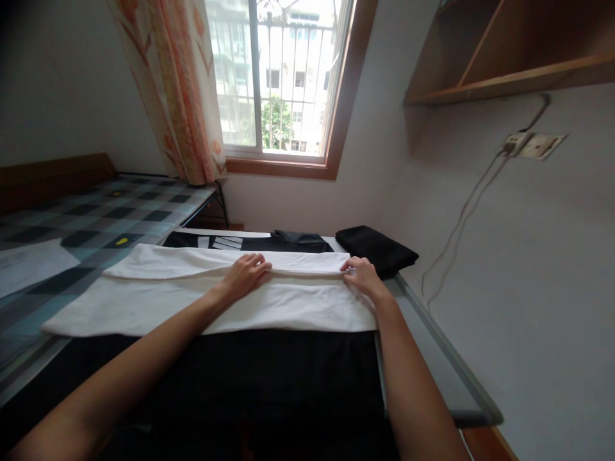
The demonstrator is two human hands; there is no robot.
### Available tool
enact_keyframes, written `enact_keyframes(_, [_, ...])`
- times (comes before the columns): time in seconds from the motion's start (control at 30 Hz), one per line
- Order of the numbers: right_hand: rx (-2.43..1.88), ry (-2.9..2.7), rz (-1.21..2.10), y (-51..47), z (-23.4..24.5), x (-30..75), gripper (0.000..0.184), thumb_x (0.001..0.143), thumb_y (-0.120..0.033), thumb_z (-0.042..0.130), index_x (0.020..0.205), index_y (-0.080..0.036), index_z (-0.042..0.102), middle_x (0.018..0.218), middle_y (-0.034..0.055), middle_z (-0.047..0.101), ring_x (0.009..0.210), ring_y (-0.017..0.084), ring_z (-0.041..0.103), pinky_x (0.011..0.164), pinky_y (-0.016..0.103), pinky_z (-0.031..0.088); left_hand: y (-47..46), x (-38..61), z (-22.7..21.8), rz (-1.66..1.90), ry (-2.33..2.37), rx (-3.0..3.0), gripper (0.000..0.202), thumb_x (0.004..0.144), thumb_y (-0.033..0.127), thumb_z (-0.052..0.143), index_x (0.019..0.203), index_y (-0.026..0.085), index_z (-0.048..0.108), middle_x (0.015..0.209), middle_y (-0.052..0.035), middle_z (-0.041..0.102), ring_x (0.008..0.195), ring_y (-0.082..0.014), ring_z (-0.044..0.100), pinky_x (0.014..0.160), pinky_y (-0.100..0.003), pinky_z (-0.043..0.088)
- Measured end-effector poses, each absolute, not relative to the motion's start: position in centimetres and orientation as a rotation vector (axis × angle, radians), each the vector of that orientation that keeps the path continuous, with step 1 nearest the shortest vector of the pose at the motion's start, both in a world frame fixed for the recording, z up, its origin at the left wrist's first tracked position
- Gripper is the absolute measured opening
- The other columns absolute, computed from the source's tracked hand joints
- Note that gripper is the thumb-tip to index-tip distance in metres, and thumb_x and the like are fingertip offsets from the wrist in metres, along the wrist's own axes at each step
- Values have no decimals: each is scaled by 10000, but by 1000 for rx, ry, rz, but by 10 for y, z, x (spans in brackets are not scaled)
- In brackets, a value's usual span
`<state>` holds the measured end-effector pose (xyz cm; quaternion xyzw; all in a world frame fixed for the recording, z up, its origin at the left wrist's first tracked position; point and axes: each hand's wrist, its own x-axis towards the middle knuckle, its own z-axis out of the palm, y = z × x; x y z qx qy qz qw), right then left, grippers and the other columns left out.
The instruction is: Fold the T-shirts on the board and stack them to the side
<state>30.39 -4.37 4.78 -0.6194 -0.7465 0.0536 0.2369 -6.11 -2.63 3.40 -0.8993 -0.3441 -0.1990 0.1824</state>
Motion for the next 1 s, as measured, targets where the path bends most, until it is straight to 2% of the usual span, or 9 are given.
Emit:
enact_keyframes(0.17, [-1773, -2140, 65, -51, 57, 301, 111, 677, -148, 615, 742, -207, 682, 923, 53, 671, 908, 232, 561, 821, 343, 396, -29, -64, 43, -535, -842, -2502, 175, 948, 213, 469, 920, 193, 641, 914, -60, 624, 831, -193, 535, 770, -351, 370])
enact_keyframes(0.33, [-1897, -2206, 108, -59, 64, 292, 167, 640, -100, 597, 738, -202, 686, 902, 49, 654, 914, 232, 547, 774, 311, 352, -33, -63, 44, -494, -749, -2626, 154, 886, 207, 539, 792, 185, 659, 899, -57, 619, 807, -173, 543, 761, -328, 377])
enact_keyframes(0.5, [-1942, -2237, 107, -63, 71, 290, 137, 676, -132, 604, 765, -193, 689, 917, 60, 648, 899, 219, 539, 726, 290, 320, -35, -61, 46, -518, -789, -2637, 124, 857, 167, 541, 817, 187, 657, 860, -35, 617, 740, -149, 547, 710, -295, 378])
enact_keyframes(0.7, [-2088, -2225, 169, -64, 66, 286, 194, 640, -71, 608, 750, -206, 694, 856, 49, 662, 888, 226, 547, 737, 299, 324, -44, -57, 46, -428, -805, -2780, 151, 866, 180, 526, 756, 182, 629, 797, -17, 605, 673, -128, 542, 651, -263, 379])
enact_keyframes(0.8, [-1972, -2222, 145, -63, 65, 282, 51, 683, -231, 683, 730, -212, 681, 869, 56, 658, 894, 240, 545, 753, 316, 350, -44, -57, 47, -425, -826, -2783, 158, 874, 177, 511, 768, 184, 627, 805, -22, 607, 688, -134, 550, 655, -262, 385])
enact_keyframes(0.9, [-1718, -2227, 213, -61, 62, 273, 253, 784, -447, 619, 741, -198, 642, 827, 55, 650, 805, 201, 554, 697, 291, 373, -42, -57, 46, -391, -821, -2770, 132, 873, 186, 520, 792, 191, 624, 831, -30, 612, 720, -148, 564, 683, -276, 397])
enact_keyframes(1.0, [-1662, -2210, 381, -60, 53, 264, 347, 819, -527, 559, 724, -194, 589, 689, 22, 606, 617, 143, 500, 559, 255, 334, -40, -62, 46, -341, -847, -2729, 58, 857, 211, 560, 862, 193, 615, 877, -47, 616, 757, -176, 577, 703, -304, 407])
